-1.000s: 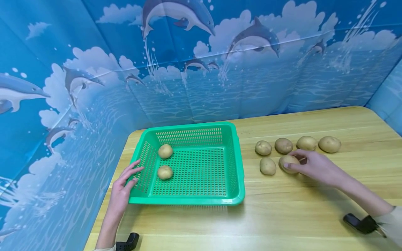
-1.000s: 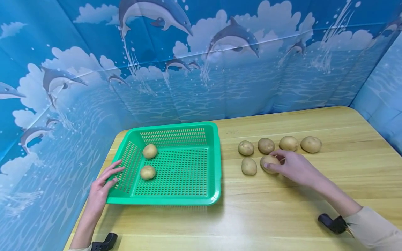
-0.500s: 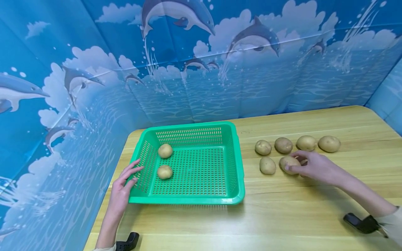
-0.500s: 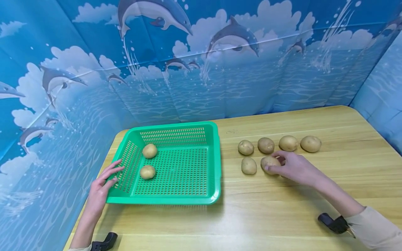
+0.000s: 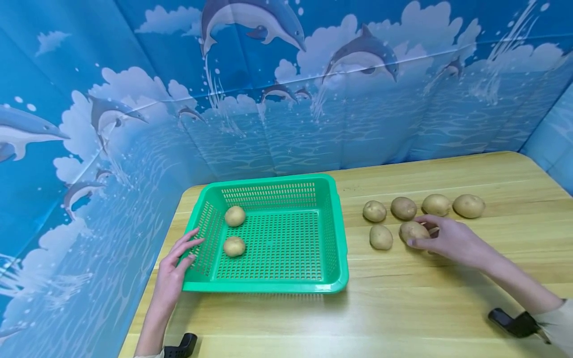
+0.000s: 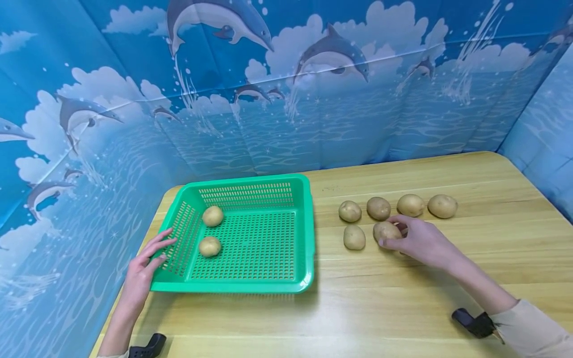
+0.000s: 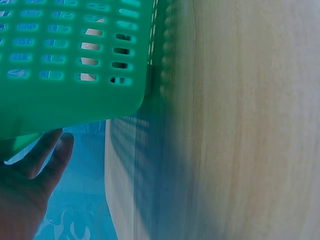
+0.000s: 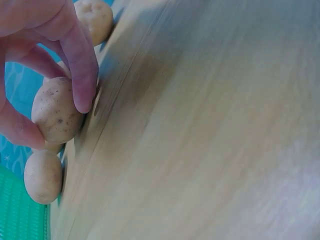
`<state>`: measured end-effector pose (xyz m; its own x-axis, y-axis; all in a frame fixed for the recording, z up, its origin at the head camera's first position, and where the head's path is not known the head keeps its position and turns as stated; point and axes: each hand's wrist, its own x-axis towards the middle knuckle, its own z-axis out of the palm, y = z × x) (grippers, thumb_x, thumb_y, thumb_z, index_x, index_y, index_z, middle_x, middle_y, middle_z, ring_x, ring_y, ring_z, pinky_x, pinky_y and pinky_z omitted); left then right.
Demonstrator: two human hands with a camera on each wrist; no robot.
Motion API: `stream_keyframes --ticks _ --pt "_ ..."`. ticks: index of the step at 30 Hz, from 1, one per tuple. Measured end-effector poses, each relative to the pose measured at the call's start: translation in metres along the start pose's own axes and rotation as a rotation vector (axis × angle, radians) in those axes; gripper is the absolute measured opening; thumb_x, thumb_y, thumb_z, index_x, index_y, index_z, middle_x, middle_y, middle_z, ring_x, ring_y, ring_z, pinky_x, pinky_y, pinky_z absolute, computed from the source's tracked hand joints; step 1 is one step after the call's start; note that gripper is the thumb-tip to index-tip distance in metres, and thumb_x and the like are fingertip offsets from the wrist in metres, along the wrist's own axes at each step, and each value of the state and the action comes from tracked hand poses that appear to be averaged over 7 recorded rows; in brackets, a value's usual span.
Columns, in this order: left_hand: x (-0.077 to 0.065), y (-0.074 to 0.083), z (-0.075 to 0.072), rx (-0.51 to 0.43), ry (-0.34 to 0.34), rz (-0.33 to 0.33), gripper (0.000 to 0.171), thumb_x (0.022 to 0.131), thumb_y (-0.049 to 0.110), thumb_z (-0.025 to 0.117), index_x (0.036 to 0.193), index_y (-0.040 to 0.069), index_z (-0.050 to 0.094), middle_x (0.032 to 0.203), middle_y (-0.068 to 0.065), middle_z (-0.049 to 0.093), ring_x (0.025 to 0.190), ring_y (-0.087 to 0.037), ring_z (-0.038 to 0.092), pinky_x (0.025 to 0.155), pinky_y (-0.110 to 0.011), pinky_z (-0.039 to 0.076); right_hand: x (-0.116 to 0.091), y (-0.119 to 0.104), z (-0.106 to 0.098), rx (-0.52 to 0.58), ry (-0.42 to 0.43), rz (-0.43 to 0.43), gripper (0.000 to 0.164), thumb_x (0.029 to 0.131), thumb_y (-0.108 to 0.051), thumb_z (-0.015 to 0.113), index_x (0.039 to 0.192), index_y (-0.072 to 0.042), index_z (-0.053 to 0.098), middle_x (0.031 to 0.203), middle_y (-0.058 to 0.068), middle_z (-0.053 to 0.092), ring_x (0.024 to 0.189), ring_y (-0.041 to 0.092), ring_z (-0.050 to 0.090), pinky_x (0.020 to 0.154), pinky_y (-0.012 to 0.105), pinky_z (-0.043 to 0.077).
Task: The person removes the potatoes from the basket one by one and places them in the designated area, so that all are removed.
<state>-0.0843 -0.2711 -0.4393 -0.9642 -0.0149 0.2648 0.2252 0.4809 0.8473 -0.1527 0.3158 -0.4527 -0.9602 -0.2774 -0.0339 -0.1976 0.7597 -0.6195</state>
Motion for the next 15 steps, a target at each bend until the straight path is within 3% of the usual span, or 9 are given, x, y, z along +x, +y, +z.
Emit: stream_keyframes --ticks 9,15 --pt "-0.0008 0.0002 -0.0003 0.012 -0.006 0.0 0.034 0.099 -0.003 0.047 0.13 0.0 0.061 0.152 0.002 0.041 0.146 -0.019 0.021 0.109 -0.06 0.02 -0.005 -0.0008 -0.0007 0.006 0.041 -0.01 0.068 0.089 -0.045 0.071 0.136 0.001 0.053 0.116 0.025 0.062 0.094 0.032 0.066 0.065 0.034 0.051" --pt "0.0009 -0.0011 -0.0005 0.037 -0.009 0.012 0.035 0.098 -0.005 0.047 0.13 0.001 0.061 0.152 0.003 0.041 0.146 -0.017 0.022 0.11 -0.059 0.021 -0.0104 -0.004 -0.0052 -0.009 0.104 -0.034 0.065 0.089 -0.044 0.071 0.135 -0.001 0.055 0.117 0.022 0.064 0.097 0.035 0.065 0.069 0.042 0.052"
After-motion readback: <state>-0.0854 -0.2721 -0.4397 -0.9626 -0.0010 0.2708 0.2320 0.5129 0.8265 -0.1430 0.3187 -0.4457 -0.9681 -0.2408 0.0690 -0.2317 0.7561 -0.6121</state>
